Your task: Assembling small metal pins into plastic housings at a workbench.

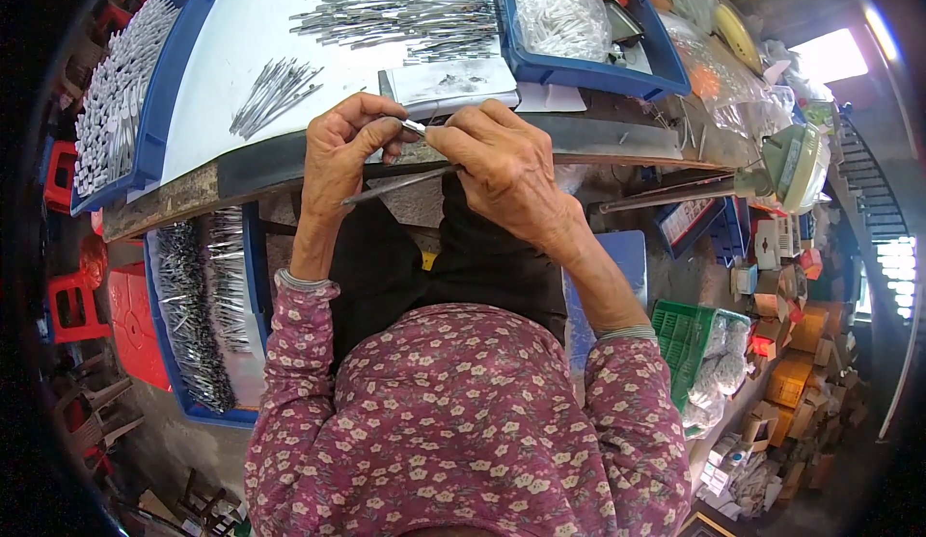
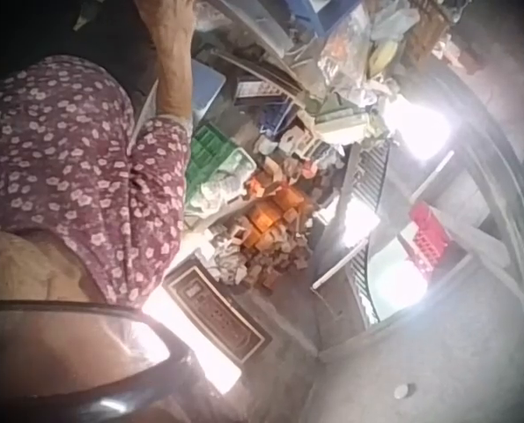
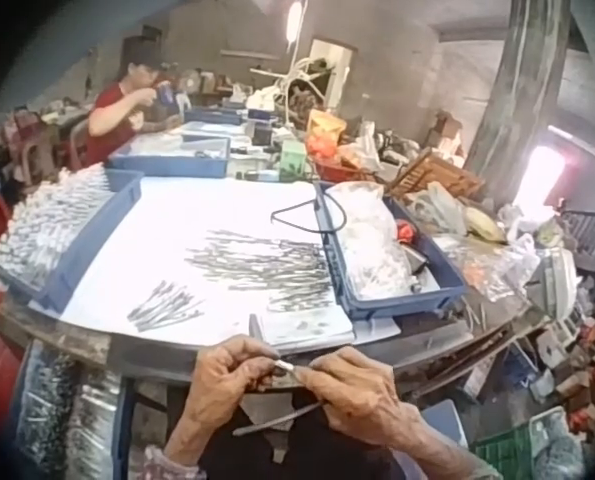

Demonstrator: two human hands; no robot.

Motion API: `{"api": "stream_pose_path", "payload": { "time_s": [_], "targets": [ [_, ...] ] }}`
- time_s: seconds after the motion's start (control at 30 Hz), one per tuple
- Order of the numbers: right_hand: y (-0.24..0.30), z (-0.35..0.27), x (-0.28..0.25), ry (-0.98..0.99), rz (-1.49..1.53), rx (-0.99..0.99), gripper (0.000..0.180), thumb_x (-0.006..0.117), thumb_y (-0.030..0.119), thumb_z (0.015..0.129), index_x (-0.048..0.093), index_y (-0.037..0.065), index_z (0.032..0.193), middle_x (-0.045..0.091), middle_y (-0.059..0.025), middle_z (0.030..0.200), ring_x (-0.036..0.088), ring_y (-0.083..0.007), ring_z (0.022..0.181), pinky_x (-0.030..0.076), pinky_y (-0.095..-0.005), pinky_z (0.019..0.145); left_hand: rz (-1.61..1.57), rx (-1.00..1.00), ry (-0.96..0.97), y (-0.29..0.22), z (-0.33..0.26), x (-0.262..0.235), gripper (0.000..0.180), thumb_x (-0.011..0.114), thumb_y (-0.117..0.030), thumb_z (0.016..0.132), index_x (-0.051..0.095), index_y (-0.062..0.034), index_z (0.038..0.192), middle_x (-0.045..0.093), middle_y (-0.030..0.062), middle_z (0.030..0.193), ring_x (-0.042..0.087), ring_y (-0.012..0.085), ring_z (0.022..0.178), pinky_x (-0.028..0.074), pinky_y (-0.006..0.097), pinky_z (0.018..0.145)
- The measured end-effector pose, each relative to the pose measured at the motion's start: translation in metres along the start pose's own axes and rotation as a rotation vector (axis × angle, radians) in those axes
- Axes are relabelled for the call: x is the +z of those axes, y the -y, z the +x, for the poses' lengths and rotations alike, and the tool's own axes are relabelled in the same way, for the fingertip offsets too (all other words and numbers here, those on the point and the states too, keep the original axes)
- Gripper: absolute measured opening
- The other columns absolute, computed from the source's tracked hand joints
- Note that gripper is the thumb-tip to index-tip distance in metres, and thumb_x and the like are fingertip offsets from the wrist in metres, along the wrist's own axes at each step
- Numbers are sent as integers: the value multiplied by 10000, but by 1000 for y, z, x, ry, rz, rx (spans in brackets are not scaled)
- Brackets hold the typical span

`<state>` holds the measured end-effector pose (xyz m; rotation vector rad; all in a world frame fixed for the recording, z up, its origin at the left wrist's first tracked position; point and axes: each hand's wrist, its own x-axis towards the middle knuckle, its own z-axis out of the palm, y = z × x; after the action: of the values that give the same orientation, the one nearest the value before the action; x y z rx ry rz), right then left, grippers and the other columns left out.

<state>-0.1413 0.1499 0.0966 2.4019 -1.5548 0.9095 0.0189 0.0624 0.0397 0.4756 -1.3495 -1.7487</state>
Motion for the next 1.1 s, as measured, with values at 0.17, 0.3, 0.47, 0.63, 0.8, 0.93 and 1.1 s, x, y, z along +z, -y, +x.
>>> {"api": "stream_pose_path", "payload": {
  "time_s": [0.17,0.3,0.47,0.63,0.8,0.93,1.1],
  "targets": [
    [-8,-1,1,77,97,58,339,626,-89,598,637,43,910,583,-62,751,552,-227,703,445,-314,618,-69,-23,-12,6,2,-1,109,571,-17,830,582,46,919,650,114,757,544,73,601,432,180,546],
    [-14,0,5,92,118,93,310,624,-88,622,637,39,904,575,-60,736,546,-225,695,439,-311,613,-88,4,-59,14,6,-2,114,579,-12,824,588,53,918,650,106,761,556,76,610,438,176,555],
    [-40,15,8,45,10,29,301,617,-88,636,630,51,903,572,-56,718,545,-227,690,435,-307,609,113,85,-191,14,22,9,97,567,-2,811,623,33,881,653,72,729,564,59,597,436,181,526],
    [-64,20,28,18,-28,27,257,615,-68,662,624,57,887,598,-66,761,560,-248,725,445,-322,623,900,330,-365,28,33,4,102,624,-13,719,646,-1,818,615,61,762,571,157,652,439,265,591],
    [-77,18,28,26,-89,21,197,624,-1,740,629,56,929,624,-58,767,578,-196,686,453,-287,598,948,290,-365,34,30,4,104,629,-37,707,649,-3,803,558,88,777,557,197,693,439,294,617],
    [-67,39,30,-94,608,489,171,612,123,839,625,-1,956,648,-37,737,535,-42,628,429,-187,556,884,342,-381,37,29,5,98,630,-32,709,654,5,796,551,94,788,561,207,715,447,302,638],
    [-53,52,47,-165,677,440,208,599,152,842,610,5,989,654,-56,785,534,-44,669,432,-183,575,855,336,-374,39,29,5,94,633,-25,707,658,6,792,545,95,783,564,201,719,447,301,639]
  ]
}}
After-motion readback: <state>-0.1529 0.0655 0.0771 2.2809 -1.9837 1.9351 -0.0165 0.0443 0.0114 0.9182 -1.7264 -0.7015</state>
